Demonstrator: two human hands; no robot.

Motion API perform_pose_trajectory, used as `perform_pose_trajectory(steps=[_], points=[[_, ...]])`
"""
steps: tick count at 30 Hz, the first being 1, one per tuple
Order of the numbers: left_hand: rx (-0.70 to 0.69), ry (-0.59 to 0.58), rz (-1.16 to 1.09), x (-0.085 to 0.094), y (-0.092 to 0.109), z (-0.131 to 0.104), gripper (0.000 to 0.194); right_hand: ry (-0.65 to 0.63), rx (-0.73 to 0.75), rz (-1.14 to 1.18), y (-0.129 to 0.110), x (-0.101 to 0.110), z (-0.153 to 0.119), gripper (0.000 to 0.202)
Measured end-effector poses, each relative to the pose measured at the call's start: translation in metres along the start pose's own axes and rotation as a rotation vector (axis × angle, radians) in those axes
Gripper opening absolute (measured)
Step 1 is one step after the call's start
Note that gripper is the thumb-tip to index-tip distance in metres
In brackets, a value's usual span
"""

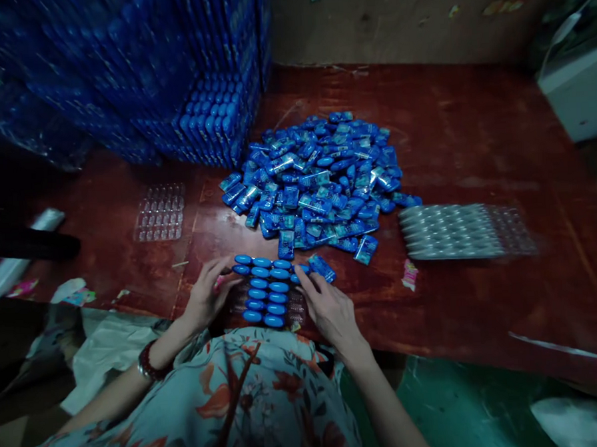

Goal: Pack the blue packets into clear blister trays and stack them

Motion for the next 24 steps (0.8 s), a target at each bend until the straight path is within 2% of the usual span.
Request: perform_pose_trajectory(steps=[1,3,5,8,10,12,15,19,24], points=[[0.130,0.058,-0.059,0.002,-0.007,-0.003,0.039,0.044,-0.034,0.008,0.001,0.006,0.000,0.044],[0.357,0.062,-0.160,-0.003,-0.020,-0.008,0.037,0.134,-0.064,0.063,-0.003,0.020,0.005,0.041],[0.495,-0.061,-0.244,-0.016,-0.028,-0.008,0.034,0.163,-0.015,0.144,-0.018,0.032,0.021,0.035],[0.598,-0.206,-0.308,-0.031,-0.035,-0.002,0.026,0.051,0.165,0.142,-0.059,0.033,0.058,0.031],[0.632,-0.249,-0.303,-0.035,-0.038,0.002,0.021,-0.050,0.259,0.062,-0.084,0.023,0.080,0.028],[0.638,-0.283,-0.272,-0.036,-0.038,0.005,0.018,-0.142,0.284,0.005,-0.097,0.009,0.093,0.026],[0.646,-0.349,-0.184,-0.037,-0.033,0.005,0.017,-0.224,0.239,-0.015,-0.092,-0.007,0.096,0.026],[0.662,-0.500,-0.021,-0.044,-0.024,0.002,0.020,-0.276,0.238,-0.023,-0.084,-0.011,0.090,0.022],[0.625,-0.592,-0.115,-0.053,-0.023,0.002,0.014,-0.268,0.244,-0.037,-0.088,-0.006,0.084,0.015]])
Point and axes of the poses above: each hand's wrist, its own z-axis towards the middle knuckle, its own x-axis out of the back of the hand, y = z × x, the point moved 6 cm from there along z, towards the middle knuckle, and after that the axes turned 5 degrees about -y, right-handed, at the moved point
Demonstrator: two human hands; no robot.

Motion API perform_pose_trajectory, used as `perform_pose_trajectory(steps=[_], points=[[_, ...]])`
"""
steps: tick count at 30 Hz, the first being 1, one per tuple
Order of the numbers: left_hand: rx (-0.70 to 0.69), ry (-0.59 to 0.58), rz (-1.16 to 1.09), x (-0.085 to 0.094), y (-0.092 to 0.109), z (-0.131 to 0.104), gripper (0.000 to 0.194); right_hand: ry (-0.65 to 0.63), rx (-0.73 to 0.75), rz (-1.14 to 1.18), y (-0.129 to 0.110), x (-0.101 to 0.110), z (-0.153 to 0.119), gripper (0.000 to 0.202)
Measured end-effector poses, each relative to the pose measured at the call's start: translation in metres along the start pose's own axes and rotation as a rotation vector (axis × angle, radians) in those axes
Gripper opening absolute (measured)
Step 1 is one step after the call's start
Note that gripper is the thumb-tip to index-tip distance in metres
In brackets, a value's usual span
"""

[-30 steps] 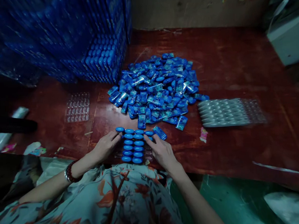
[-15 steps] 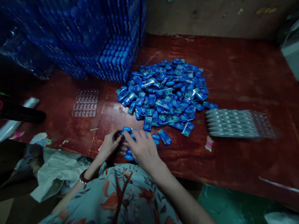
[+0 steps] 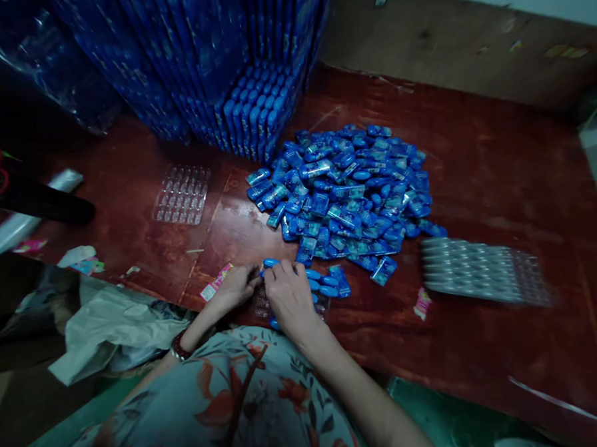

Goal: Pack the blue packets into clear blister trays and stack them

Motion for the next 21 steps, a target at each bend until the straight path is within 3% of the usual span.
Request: perform_pose_trajectory(steps=[3,7,10,12,15,17,19,21], points=[[-0.031,-0.051,-0.115,-0.003,-0.004,0.002,0.009,0.028,0.027,0.018,-0.004,-0.002,-0.003,0.018],[-0.033,-0.030,-0.288,-0.007,-0.007,0.004,0.007,0.078,0.010,0.056,-0.008,-0.008,-0.005,0.020],[0.011,-0.047,-0.300,-0.008,-0.012,0.004,0.006,0.130,-0.044,0.086,-0.009,-0.008,-0.007,0.019],[-0.014,-0.120,-0.264,-0.003,-0.015,0.003,0.010,0.185,-0.078,0.123,-0.003,-0.001,-0.014,0.018],[-0.131,-0.174,-0.174,0.023,-0.010,0.005,0.017,0.279,-0.165,0.168,0.029,0.016,-0.030,0.019],[-0.226,-0.030,-0.101,0.054,0.004,0.011,0.017,0.280,-0.263,0.161,0.065,0.022,-0.038,0.019],[-0.340,0.124,-0.046,0.079,0.030,0.020,0.016,0.194,-0.286,0.149,0.098,0.018,-0.037,0.020],[-0.437,0.178,0.028,0.085,0.062,0.033,0.018,0.102,-0.235,0.159,0.120,0.009,-0.027,0.021]])
Point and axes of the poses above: each hand's wrist, its own z-axis towards the middle knuckle, its own x-axis out of the back of the hand, y = z × x, the point moved 6 cm from there along z, towards the middle knuckle, and after that the axes turned 5 degrees about -y, right-handed, at the moved point
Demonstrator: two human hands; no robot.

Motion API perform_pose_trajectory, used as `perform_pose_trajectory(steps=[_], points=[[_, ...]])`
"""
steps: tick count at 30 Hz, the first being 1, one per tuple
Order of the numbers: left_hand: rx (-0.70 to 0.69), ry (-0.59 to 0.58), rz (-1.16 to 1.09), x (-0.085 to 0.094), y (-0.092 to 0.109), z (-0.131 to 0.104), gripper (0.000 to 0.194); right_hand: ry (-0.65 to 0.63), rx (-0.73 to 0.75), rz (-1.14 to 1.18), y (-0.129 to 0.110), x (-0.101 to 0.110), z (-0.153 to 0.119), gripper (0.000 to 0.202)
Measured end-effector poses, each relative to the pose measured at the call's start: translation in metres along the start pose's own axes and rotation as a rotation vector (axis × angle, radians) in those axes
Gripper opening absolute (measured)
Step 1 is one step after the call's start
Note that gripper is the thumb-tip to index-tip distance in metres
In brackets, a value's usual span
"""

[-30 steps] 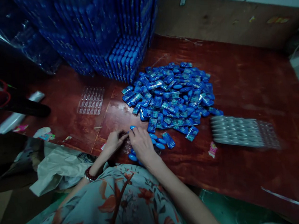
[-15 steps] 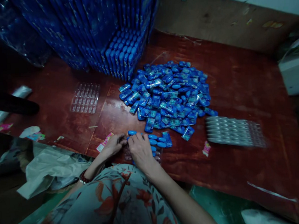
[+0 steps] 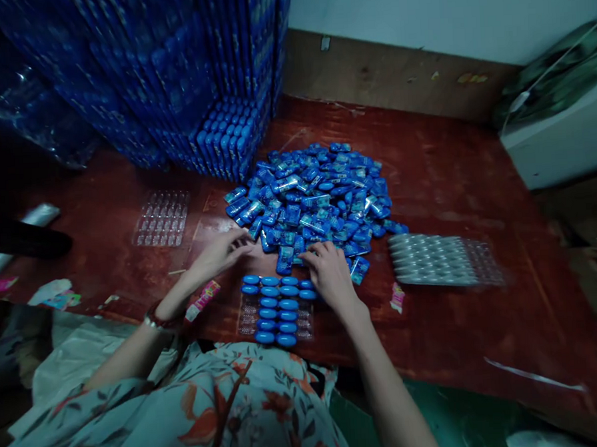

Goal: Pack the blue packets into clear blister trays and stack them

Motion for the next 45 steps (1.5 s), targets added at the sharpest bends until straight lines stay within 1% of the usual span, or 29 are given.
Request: perform_pose_trajectory(steps=[2,4,5,7,8,10,12,14,16,18,20,22,24,25,27,28,30,33,36,39,42,45], points=[[-0.035,-0.009,0.119,-0.011,0.017,0.025,0.031,-0.047,0.004,-0.024,0.008,-0.007,0.014,0.025],[-0.016,-0.009,0.237,-0.025,0.024,0.043,0.041,-0.068,-0.065,-0.111,0.009,-0.012,0.027,0.036],[-0.007,-0.011,0.268,-0.032,0.025,0.050,0.040,-0.088,-0.107,-0.163,0.008,-0.014,0.031,0.041],[-0.026,-0.017,0.275,-0.041,0.022,0.056,0.030,-0.144,-0.167,-0.228,0.005,-0.016,0.037,0.045],[-0.048,-0.015,0.258,-0.042,0.020,0.056,0.025,-0.170,-0.172,-0.228,0.004,-0.017,0.038,0.044],[-0.085,0.004,0.198,-0.036,0.013,0.050,0.019,-0.180,-0.144,-0.152,0.003,-0.018,0.037,0.036],[-0.078,0.059,0.123,-0.020,0.002,0.033,0.017,-0.114,-0.098,0.039,0.007,-0.016,0.030,0.027],[-0.042,0.132,0.048,0.001,-0.009,0.004,0.017,0.029,-0.114,0.300,0.019,-0.010,0.011,0.022],[-0.004,0.176,-0.020,0.019,-0.020,-0.034,0.019,0.208,-0.218,0.548,0.038,-0.003,-0.021,0.027],[0.058,0.172,-0.074,0.028,-0.030,-0.074,0.022,0.322,-0.356,0.744,0.052,-0.001,-0.060,0.033],[0.106,0.150,-0.128,0.024,-0.035,-0.108,0.022,0.313,-0.447,0.883,0.054,-0.007,-0.095,0.030],[0.130,0.136,-0.185,0.010,-0.033,-0.129,0.022,0.266,-0.471,0.911,0.045,-0.015,-0.119,0.024],[0.171,0.163,-0.231,-0.008,-0.028,-0.137,0.025,0.264,-0.435,0.832,0.032,-0.023,-0.130,0.019],[0.196,0.199,-0.238,-0.017,-0.025,-0.137,0.027,0.269,-0.387,0.773,0.025,-0.026,-0.131,0.016],[0.210,0.295,-0.207,-0.029,-0.018,-0.135,0.025,0.266,-0.240,0.655,0.011,-0.031,-0.127,0.015],[0.176,0.334,-0.169,-0.033,-0.014,-0.132,0.022,0.252,-0.158,0.601,0.005,-0.033,-0.124,0.017],[0.034,0.354,-0.065,-0.038,-0.005,-0.128,0.017,0.190,-0.020,0.498,-0.004,-0.034,-0.119,0.024],[-0.184,0.293,0.092,-0.046,0.002,-0.126,0.023,0.063,0.082,0.341,-0.011,-0.029,-0.113,0.029],[-0.281,0.201,0.188,-0.052,0.000,-0.124,0.031,-0.063,0.132,0.251,-0.014,-0.022,-0.105,0.029],[-0.348,0.105,0.274,-0.058,0.001,-0.120,0.033,-0.146,0.149,0.263,-0.014,-0.018,-0.099,0.026],[-0.459,0.057,0.374,-0.059,0.010,-0.119,0.032,-0.183,0.156,0.275,-0.013,-0.016,-0.099,0.022],[-0.528,0.026,0.439,-0.059,0.019,-0.118,0.031,-0.259,0.177,0.224,-0.017,-0.019,-0.104,0.026]])
Point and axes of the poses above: each hand's wrist, its own z-axis towards the middle knuckle, its own x-axis out of the back of the hand, y = z × x, the point moved 6 cm from there along z, towards the middle knuckle, and after that the axes turned 5 degrees about -y, right-handed, at the moved point
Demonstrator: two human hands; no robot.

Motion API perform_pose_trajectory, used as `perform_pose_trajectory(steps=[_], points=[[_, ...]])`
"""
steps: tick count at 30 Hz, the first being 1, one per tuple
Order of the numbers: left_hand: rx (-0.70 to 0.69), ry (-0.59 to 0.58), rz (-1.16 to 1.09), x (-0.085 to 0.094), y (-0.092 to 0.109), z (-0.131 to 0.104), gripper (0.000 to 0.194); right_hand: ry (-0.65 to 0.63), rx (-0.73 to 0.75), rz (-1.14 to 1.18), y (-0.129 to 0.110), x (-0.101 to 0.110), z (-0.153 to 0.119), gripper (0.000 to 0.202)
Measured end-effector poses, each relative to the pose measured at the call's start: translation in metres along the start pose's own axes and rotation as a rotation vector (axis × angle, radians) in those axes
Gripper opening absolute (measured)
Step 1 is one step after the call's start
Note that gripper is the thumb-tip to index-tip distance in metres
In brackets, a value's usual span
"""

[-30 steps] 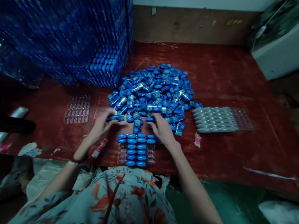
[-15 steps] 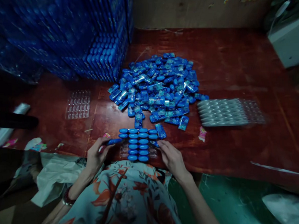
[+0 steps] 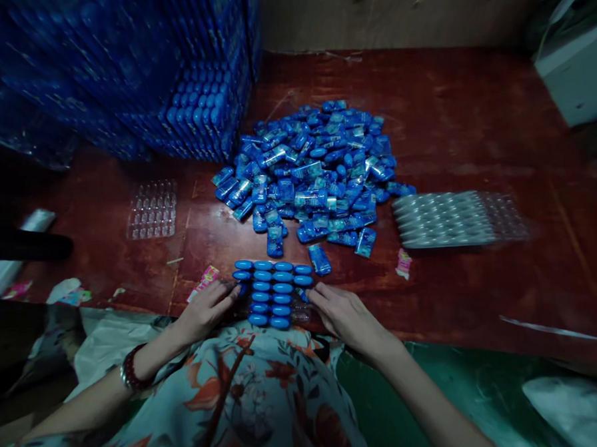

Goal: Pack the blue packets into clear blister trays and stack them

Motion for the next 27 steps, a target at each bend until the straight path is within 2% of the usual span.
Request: perform_pose_trajectory(steps=[3,6,10,12,18,22,24,25,27], points=[[-0.037,-0.052,0.047,0.000,0.003,0.010,0.029,-0.089,-0.019,-0.069,-0.007,-0.005,0.001,0.037],[-0.072,-0.072,0.096,0.000,0.001,0.020,0.028,-0.122,-0.063,-0.106,-0.014,-0.004,0.007,0.044],[-0.046,-0.039,0.146,-0.001,-0.010,0.029,0.028,-0.112,-0.142,-0.130,-0.013,0.004,0.021,0.031],[-0.012,-0.019,0.153,-0.003,-0.016,0.032,0.029,-0.074,-0.185,-0.160,-0.008,0.007,0.027,0.026],[0.116,0.111,0.119,-0.005,-0.023,0.037,0.029,0.118,-0.191,-0.405,-0.001,0.007,0.042,0.036],[0.178,0.228,0.041,0.017,-0.034,0.044,0.023,0.274,-0.148,-0.502,-0.005,0.011,0.035,0.029],[0.180,0.261,0.008,0.032,-0.044,0.058,0.024,0.368,-0.163,-0.485,-0.002,0.021,0.031,0.030],[0.150,0.225,0.012,0.037,-0.048,0.070,0.026,0.405,-0.186,-0.454,0.003,0.028,0.030,0.031],[0.026,0.024,0.060,0.037,-0.055,0.102,0.027,0.415,-0.226,-0.362,0.018,0.042,0.037,0.034]])
Point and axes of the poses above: each hand's wrist, its own z-axis towards the middle knuckle, its own x-axis out of the back of the hand, y = z × x, the point moved 6 cm from there along z, towards the middle knuckle, and after that the axes turned 5 degrees about -y, right-handed, at the moved point
